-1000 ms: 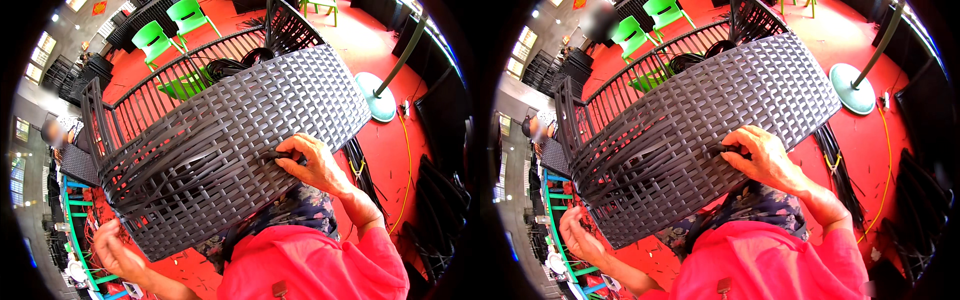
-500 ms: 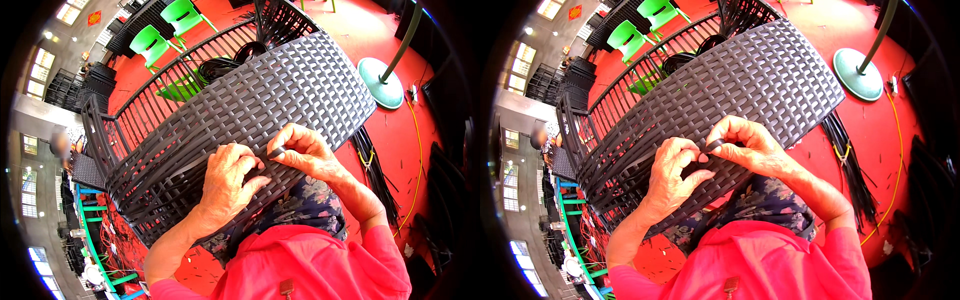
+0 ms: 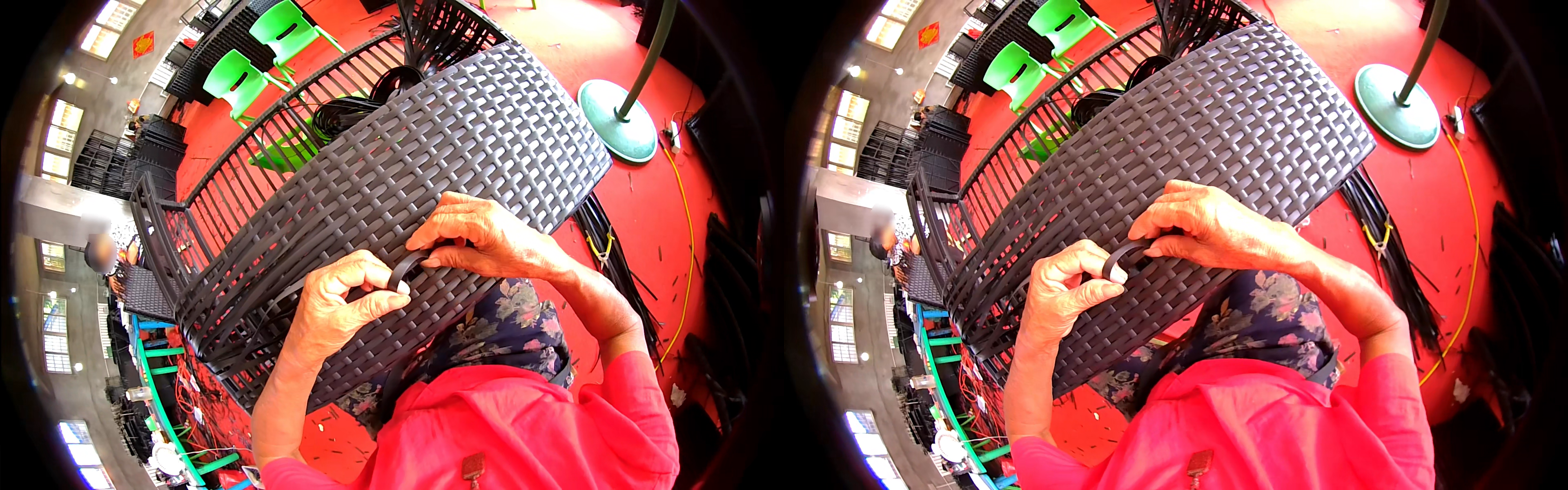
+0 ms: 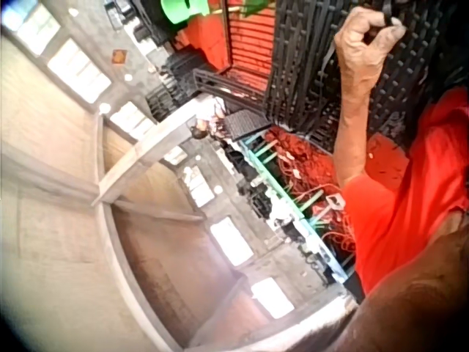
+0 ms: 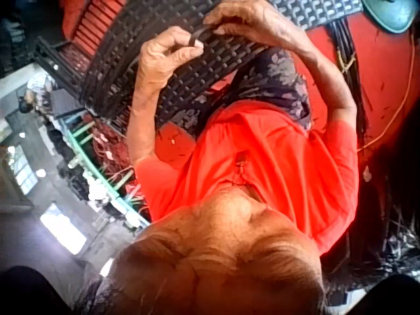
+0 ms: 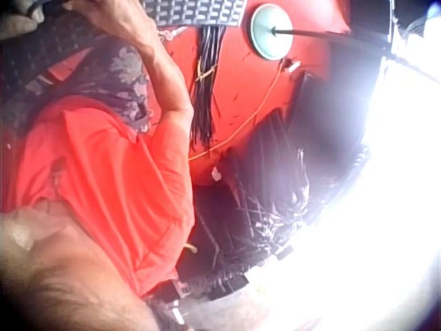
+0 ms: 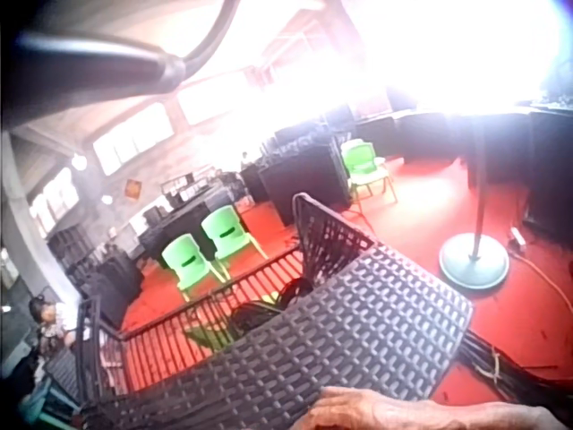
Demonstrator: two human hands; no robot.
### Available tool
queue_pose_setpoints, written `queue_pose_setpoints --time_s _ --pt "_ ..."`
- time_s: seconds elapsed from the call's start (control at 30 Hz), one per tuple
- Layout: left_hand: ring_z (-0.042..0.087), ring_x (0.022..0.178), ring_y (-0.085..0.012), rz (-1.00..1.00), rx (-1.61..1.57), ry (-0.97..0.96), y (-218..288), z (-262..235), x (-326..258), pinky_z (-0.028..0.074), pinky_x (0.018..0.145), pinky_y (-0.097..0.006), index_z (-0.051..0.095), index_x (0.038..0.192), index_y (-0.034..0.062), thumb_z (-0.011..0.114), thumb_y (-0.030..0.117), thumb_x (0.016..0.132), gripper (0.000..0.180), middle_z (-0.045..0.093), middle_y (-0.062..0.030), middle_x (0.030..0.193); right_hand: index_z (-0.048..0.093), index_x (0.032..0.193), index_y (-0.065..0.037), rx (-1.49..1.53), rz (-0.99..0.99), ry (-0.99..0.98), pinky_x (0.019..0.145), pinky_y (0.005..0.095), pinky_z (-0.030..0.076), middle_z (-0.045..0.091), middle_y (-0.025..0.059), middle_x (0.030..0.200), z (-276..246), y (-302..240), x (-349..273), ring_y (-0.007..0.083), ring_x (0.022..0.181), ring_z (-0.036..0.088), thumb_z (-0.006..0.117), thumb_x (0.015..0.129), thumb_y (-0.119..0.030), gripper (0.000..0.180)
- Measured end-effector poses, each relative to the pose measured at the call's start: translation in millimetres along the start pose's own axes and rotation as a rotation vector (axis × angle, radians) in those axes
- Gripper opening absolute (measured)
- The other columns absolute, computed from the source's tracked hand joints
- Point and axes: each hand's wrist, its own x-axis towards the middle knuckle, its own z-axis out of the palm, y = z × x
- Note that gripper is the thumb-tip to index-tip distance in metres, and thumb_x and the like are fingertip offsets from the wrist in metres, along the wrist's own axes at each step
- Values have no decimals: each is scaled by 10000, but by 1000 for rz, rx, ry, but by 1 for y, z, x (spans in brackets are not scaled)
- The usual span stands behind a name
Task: The person weaves plastic wicker strips through a furniture frame by hand, pulling the strips tight and tucking the ends into the weave.
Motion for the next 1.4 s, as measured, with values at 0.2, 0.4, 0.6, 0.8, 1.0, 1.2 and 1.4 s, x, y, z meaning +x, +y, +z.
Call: queue_pose_setpoints --time_s 0.2,0.4,0.6,0.8,1.0,1.2,1.4 --pt "510 658 -68 32 289 164 11 8 4 404 578 -229 674 838 28 748 82 796 101 585 0 768 658 1018 -52 219 158 -84 696 284 467 625 8 845 -7 -2 -4 136 806 575 697 862 -132 180" --pt "530 689 -87 -68 36 -24 6 6 14 443 609 -231 679 954 32 744 71 797 175 608 -30 882 656 1000 -48 664 265 -241 699 236 436 606 -27 875 -17 18 -6 57 812 533 718 877 -186 195" --pt "551 786 -90 -25 372 -30 6 1 8 448 643 -213 690 992 27 688 -17 796 201 598 -30 992 683 921 -25 571 146 -315 705 285 460 642 14 855 -23 16 -5 103 819 595 716 880 -227 209" --pt "559 756 -190 125 546 60 -3 13 6 466 670 -300 684 955 41 679 -30 775 194 552 -60 892 679 884 -30 252 119 -350 654 306 457 632 62 820 -45 -1 -11 183 759 612 695 870 -175 146" --pt "567 832 -264 195 690 53 1 22 10 481 743 -369 670 947 45 716 17 743 211 540 -78 868 666 920 -30 80 25 -166 660 311 496 624 69 866 -36 -8 -19 201 778 637 696 858 -112 107" --pt "548 706 -198 71 515 -61 9 15 17 466 645 -324 586 871 30 752 52 727 221 553 -57 855 675 950 -34 180 -47 -121 720 323 514 659 79 898 -29 -6 -17 227 840 653 701 859 -135 138" --pt "498 654 -60 -126 115 -178 5 15 14 427 600 -241 636 932 19 739 87 806 176 544 8 813 687 994 -50 295 -50 -83 694 294 504 659 63 902 -15 -4 1 161 825 643 713 859 -174 185"
